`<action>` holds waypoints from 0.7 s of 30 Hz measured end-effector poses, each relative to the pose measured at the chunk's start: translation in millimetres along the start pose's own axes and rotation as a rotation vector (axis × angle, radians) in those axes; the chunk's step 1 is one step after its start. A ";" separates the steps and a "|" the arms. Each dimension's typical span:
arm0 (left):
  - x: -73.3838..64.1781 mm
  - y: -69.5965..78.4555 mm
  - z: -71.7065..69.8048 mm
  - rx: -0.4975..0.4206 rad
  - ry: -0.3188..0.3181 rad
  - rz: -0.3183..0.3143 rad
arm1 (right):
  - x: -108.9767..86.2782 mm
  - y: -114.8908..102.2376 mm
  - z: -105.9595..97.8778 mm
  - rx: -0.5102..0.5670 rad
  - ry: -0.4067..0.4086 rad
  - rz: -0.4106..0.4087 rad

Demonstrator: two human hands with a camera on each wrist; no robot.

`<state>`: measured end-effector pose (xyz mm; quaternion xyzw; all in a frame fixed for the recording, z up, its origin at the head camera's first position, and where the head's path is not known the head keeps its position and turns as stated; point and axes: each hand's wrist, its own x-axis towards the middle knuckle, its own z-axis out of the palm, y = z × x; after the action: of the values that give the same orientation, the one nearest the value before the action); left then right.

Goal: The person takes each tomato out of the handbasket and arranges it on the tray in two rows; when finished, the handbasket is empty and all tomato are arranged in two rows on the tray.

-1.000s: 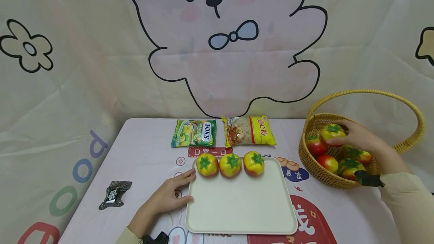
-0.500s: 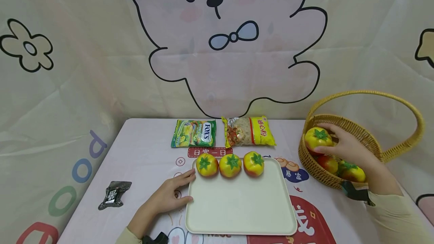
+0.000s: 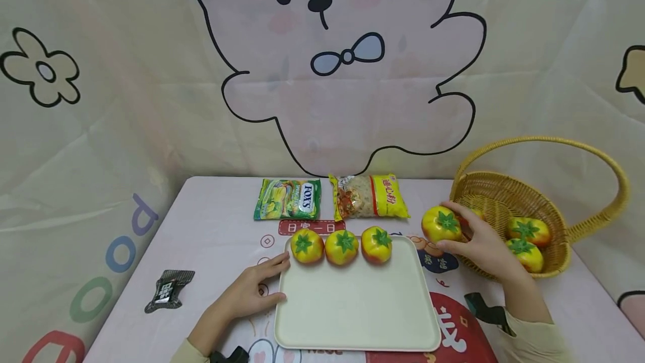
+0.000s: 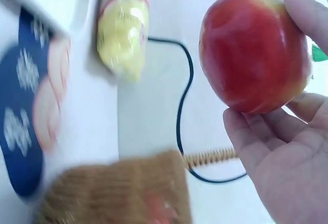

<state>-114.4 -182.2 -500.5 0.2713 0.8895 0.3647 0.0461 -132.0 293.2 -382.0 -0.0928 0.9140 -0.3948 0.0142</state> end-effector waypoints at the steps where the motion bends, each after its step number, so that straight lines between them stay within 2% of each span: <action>1: -0.1 0.0 0.1 0.001 0.000 0.000 | 0.0 -0.9 5.7 0.013 -0.002 -0.001; 9: -0.2 -0.2 0.7 -0.001 -0.008 -0.009 | 4.4 -0.2 39.3 0.111 -0.021 -0.045; 21: 0.8 1.3 -1.2 -0.001 -0.001 0.010 | 13.1 16.4 62.9 0.166 -0.100 0.012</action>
<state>-114.9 -181.7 -498.7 0.2759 0.8880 0.3651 0.0445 -141.2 256.5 -436.5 -0.1052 0.8768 -0.4639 0.0699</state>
